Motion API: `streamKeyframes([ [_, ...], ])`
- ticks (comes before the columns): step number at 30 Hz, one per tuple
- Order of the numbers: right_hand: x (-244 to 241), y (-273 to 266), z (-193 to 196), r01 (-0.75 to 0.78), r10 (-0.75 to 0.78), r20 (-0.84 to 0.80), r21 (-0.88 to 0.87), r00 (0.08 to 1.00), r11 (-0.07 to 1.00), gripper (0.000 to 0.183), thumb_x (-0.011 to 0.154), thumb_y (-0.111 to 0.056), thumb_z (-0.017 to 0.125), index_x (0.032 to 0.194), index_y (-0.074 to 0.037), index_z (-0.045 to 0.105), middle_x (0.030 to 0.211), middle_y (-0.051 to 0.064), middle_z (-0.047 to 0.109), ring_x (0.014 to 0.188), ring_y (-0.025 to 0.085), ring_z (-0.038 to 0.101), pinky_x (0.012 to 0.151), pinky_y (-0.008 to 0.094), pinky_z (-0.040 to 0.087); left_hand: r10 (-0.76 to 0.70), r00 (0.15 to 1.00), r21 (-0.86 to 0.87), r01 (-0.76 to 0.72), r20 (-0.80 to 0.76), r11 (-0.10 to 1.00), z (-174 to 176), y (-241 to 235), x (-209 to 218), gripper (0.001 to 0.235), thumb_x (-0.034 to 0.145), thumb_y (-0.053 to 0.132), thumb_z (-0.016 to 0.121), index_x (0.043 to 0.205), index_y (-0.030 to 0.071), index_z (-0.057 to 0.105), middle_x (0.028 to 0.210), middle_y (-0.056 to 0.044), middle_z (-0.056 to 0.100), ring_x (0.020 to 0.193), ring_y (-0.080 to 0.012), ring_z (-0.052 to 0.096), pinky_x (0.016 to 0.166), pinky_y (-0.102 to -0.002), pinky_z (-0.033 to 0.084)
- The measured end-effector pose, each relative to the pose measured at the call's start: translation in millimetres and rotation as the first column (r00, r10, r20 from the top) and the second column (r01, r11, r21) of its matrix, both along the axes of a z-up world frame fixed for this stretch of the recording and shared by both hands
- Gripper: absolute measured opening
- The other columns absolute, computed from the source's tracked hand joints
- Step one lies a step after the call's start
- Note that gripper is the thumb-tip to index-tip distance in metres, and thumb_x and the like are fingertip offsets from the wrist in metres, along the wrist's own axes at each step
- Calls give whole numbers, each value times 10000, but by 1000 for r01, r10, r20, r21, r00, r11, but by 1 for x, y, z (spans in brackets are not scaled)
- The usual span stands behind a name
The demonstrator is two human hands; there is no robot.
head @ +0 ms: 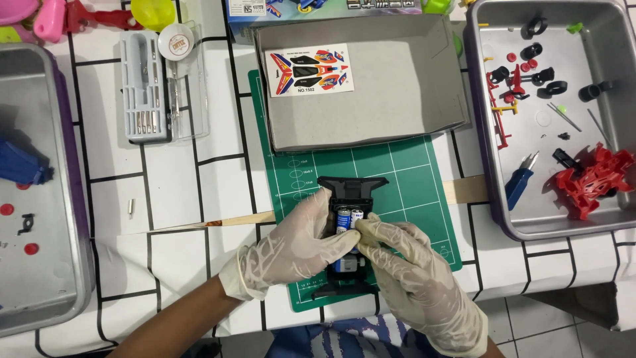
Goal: Assembling a miniature toy car, including installing batteries and securing parts with a screwdriver.
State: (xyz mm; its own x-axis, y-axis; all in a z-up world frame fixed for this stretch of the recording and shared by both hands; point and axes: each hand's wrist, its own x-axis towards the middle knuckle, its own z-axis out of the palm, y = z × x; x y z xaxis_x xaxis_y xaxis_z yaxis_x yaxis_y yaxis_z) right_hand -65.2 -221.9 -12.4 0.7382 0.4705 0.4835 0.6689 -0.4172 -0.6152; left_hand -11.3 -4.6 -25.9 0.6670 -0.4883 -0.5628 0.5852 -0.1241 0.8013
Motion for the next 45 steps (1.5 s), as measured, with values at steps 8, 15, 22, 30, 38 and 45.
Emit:
streamKeyframes([
  [8,10,-27,12,-161,226,-264,244,938,956,387,1102,-190,456,1466,-76,524,1560,146,513,938,124,506,809,230,489,10,998,-124,-1,67,992,17,-1,6,718,839,248,765,1382,21,354,1393,-126,406,1272,-249,420,1047,-375,434],
  [15,11,-164,19,-110,203,-208,389,957,915,578,830,64,605,1402,47,524,1436,261,622,1380,337,669,1166,338,669,12,994,-470,39,104,882,32,3,10,449,910,169,709,1302,-32,616,1175,-124,741,1080,-235,730,957,-361,637],
  [22,42,-187,26,388,-750,-129,-792,649,471,451,1103,-99,463,1455,-293,668,1125,60,675,805,260,663,630,388,613,15,987,-476,64,159,877,31,4,7,429,946,151,668,1320,-47,600,1208,-114,720,1144,-247,707,1005,-370,617],
  [30,74,-215,4,276,-538,-94,-777,838,566,386,877,-78,743,1222,-251,751,1195,73,638,908,244,691,725,368,602,0,979,-342,71,202,937,36,4,6,392,916,187,683,1263,6,678,1158,-74,768,1077,-181,742,884,-300,643],
  [38,28,-117,51,650,-639,-164,21,752,760,268,1128,-15,623,1384,45,570,1239,264,649,1008,365,696,821,399,630,-12,986,-437,85,167,895,41,6,6,355,942,186,673,1249,7,659,1139,-36,731,961,-137,681,803,-273,605],
  [45,20,-5,4,176,-121,-129,722,984,669,187,986,-150,705,1123,-53,623,1050,127,698,679,181,770,546,205,739,2,998,-195,10,61,981,37,-3,10,439,856,148,740,1272,18,698,1170,-75,772,1028,-190,740,844,-274,636],
])
